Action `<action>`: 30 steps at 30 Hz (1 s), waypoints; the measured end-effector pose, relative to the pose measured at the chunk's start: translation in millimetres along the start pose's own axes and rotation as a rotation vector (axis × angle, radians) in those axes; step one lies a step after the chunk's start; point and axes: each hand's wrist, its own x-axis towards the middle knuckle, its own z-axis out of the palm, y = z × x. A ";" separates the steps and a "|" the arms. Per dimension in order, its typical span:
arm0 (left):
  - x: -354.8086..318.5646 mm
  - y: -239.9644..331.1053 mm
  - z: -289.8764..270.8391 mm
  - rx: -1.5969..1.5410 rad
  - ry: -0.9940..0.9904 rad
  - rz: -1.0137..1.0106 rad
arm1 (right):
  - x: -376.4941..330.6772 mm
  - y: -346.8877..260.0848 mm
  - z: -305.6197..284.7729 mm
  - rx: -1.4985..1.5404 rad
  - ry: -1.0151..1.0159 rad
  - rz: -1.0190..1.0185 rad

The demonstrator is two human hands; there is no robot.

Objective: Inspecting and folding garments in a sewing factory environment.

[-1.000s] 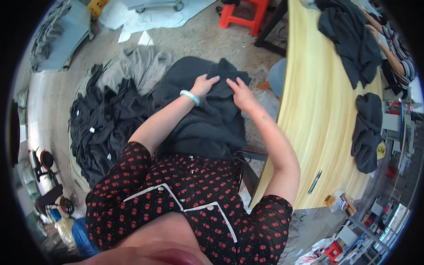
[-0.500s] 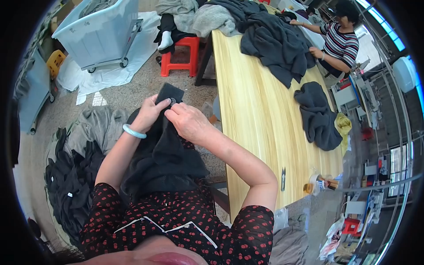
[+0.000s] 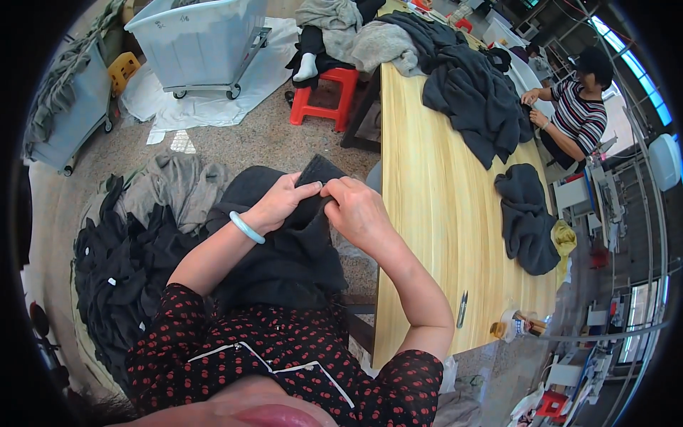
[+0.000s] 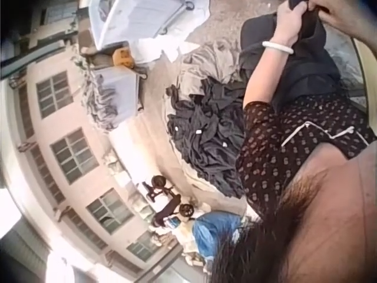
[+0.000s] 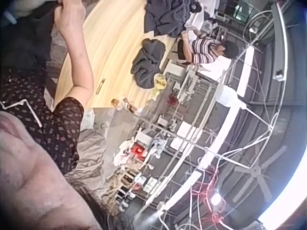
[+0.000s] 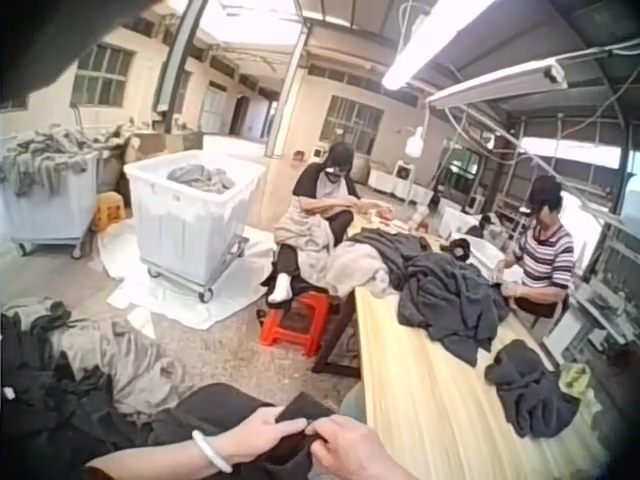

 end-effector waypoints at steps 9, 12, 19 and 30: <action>3.7 -29.3 -5.7 0.177 0.055 0.044 | -16.2 11.0 14.2 -0.096 0.030 0.024; 2.9 -31.4 -5.4 0.515 0.139 0.156 | -18.7 17.1 25.4 -0.182 -0.017 -0.003; 7.9 -33.6 -15.0 0.826 0.017 0.037 | -22.8 23.9 37.0 -0.247 -0.146 0.024; -1.2 -41.4 4.5 1.045 0.063 0.036 | -22.5 28.5 36.9 -0.318 -0.235 0.013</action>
